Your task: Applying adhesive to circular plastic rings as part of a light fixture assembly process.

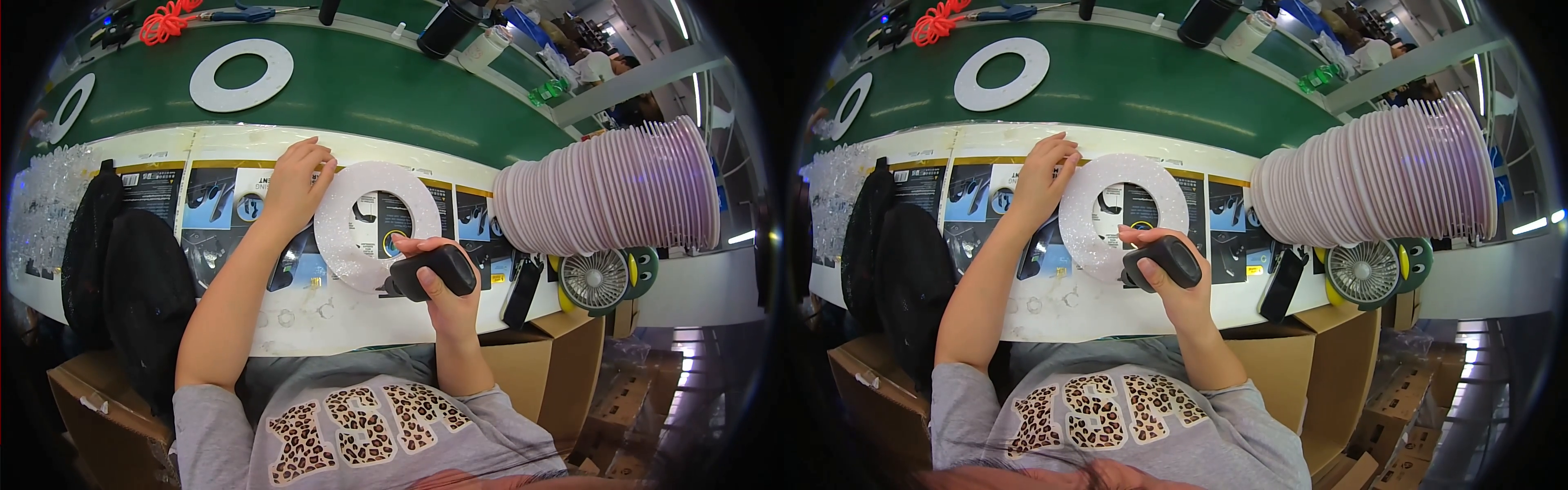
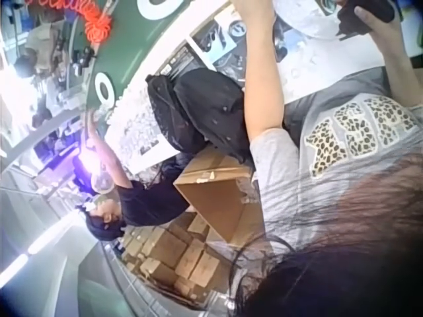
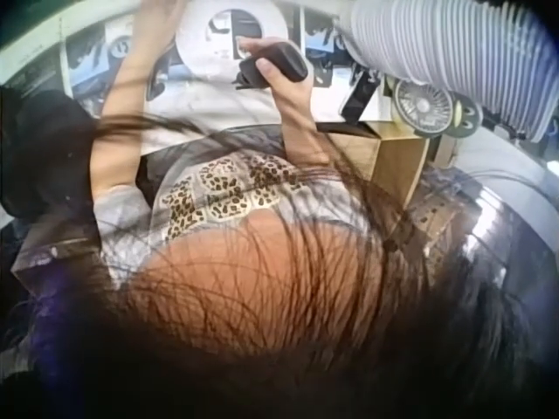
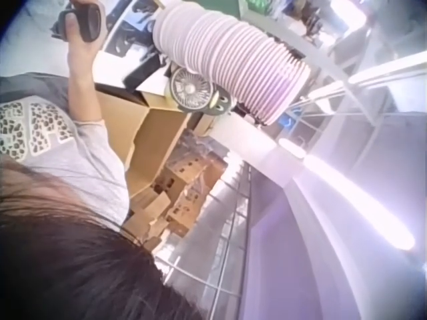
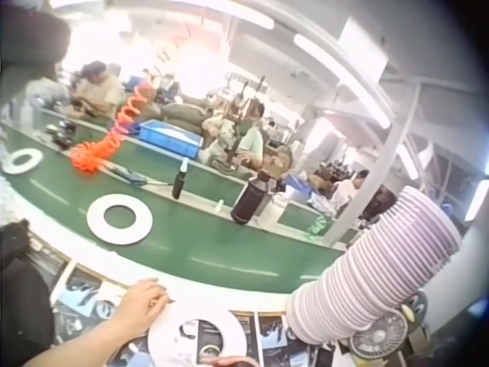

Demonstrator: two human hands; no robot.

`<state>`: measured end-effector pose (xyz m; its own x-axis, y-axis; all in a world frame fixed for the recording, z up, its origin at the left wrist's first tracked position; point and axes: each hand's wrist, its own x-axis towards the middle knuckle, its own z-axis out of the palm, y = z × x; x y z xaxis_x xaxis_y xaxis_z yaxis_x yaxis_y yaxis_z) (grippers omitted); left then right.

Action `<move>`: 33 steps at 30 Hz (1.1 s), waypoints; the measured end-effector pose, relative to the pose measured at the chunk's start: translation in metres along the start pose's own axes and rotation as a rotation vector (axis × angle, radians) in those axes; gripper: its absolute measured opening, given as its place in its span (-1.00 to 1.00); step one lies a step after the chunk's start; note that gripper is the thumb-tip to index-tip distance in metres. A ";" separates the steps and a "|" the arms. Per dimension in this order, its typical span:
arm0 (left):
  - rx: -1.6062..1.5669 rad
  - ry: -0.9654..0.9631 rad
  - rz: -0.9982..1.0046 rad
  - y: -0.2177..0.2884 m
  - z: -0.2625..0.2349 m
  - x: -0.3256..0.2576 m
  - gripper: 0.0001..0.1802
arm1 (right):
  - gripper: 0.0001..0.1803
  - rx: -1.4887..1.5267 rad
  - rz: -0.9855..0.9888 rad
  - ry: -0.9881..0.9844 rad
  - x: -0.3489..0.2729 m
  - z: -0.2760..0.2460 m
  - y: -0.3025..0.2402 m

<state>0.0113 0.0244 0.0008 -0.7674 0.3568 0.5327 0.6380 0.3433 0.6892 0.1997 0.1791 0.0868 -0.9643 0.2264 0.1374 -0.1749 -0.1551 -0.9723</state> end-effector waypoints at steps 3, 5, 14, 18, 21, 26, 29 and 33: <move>0.001 -0.002 -0.001 -0.001 0.002 0.001 -0.84 | -0.68 -0.010 -0.011 0.002 0.000 0.000 -0.001; -0.021 0.010 0.020 0.001 0.002 0.003 -0.84 | -0.68 -0.024 -0.007 0.019 -0.002 -0.001 -0.003; -0.038 -0.063 -0.030 -0.005 -0.001 -0.008 -0.83 | -0.69 -0.019 0.071 -0.065 -0.005 -0.003 0.002; -0.113 -0.071 -0.077 0.000 0.000 -0.004 -0.84 | -0.68 0.034 0.055 -0.064 -0.007 -0.006 -0.001; -0.146 -0.089 -0.117 0.003 0.001 -0.001 -0.85 | -0.66 0.006 0.036 -0.060 -0.008 -0.009 -0.004; -0.168 -0.042 -0.171 0.005 0.001 -0.004 -0.85 | -0.67 0.008 0.055 0.026 -0.011 -0.014 -0.013; -0.034 -0.106 -0.098 -0.010 -0.001 -0.005 -0.80 | -0.65 -0.013 -0.017 0.105 -0.012 -0.022 -0.019; -0.031 -0.040 -0.017 0.000 0.004 0.001 -0.83 | -0.62 -0.043 -0.133 0.220 -0.021 -0.040 -0.023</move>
<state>0.0113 0.0286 -0.0007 -0.7748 0.3855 0.5010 0.6220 0.3231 0.7133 0.2320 0.2165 0.0988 -0.8662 0.4465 0.2243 -0.2839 -0.0703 -0.9563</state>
